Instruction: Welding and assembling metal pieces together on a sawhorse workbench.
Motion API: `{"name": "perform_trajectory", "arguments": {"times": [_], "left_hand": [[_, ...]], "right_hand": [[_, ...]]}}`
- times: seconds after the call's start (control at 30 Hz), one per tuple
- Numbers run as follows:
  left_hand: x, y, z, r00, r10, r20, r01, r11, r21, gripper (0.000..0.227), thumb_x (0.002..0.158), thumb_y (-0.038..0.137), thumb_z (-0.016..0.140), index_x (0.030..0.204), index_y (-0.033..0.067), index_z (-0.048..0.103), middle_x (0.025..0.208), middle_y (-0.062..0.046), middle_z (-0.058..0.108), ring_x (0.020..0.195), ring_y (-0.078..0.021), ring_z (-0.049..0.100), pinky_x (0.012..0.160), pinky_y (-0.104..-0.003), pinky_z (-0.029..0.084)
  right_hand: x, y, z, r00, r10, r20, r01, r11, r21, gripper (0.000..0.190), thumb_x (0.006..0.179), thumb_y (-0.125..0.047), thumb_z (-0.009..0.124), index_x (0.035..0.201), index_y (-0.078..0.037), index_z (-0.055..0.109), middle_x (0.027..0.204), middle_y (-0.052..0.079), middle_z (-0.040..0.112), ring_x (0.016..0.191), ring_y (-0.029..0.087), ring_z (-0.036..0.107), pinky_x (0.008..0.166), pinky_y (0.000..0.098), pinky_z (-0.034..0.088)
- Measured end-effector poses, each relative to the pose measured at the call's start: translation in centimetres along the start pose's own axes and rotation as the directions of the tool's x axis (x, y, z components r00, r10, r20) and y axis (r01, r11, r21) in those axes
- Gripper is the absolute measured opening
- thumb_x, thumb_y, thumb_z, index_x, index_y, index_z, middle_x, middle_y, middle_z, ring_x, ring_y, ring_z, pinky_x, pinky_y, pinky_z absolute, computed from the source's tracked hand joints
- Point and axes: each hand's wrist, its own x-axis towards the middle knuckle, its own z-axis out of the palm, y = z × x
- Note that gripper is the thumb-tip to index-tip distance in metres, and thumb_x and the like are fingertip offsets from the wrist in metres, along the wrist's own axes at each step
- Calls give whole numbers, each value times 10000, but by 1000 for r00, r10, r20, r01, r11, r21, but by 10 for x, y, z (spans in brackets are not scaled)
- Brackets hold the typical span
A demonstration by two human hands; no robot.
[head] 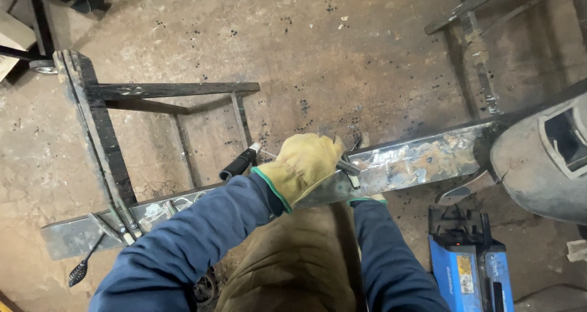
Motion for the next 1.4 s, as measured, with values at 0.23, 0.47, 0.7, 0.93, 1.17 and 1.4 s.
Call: {"name": "perform_trajectory", "arguments": {"times": [0.23,0.47,0.7,0.93,1.17,1.4], "left_hand": [[1,-2,7,999,21,-40,-20,1000,8,251,963,146,548,1168,87,679,1097,-145,735,1033,-354,710,820,-471,580],[2,-1,4,1000,5,14,-6,999,37,259,928,148,574,1153,106,696,1118,-128,734,1041,-346,715,814,-472,591],[-7,-4,11,988,107,-115,-98,992,77,284,951,159,564,1203,75,661,1090,-154,732,1007,-364,721,807,-480,585],[-9,0,-3,999,34,-32,-33,999,23,318,911,147,587,1216,75,644,1153,-142,709,1057,-357,700,829,-472,578],[-5,-6,10,988,98,-122,-89,993,75,273,918,135,588,1173,64,652,1100,-167,718,1001,-372,712,790,-483,583],[-1,-15,27,941,180,-287,-187,982,5,170,914,167,575,1003,89,697,956,-174,742,927,-373,713,793,-513,555]], "right_hand": [[-5,-34,-64,992,35,-124,-26,997,71,440,845,-341,779,1228,-150,676,1301,149,635,1172,376,618,987,493,467],[45,-97,-131,970,60,-234,-17,984,179,426,829,-338,831,1188,-139,716,1259,162,676,1140,384,657,965,488,492],[52,-106,-113,917,-60,-395,22,995,-100,285,769,-255,859,1013,-140,767,1310,172,678,1245,417,601,1145,570,398],[60,-109,-129,918,-70,-390,56,997,-45,285,773,-246,824,1013,-113,746,1230,168,694,1177,389,615,1092,539,397],[-9,-14,-31,663,540,-519,-317,830,459,339,959,-311,708,1150,-43,626,1149,155,693,1060,313,678,974,428,553],[86,-32,-60,702,614,-361,-583,786,203,535,823,-386,777,1148,16,643,1095,229,679,1001,354,649,860,453,513]]}}
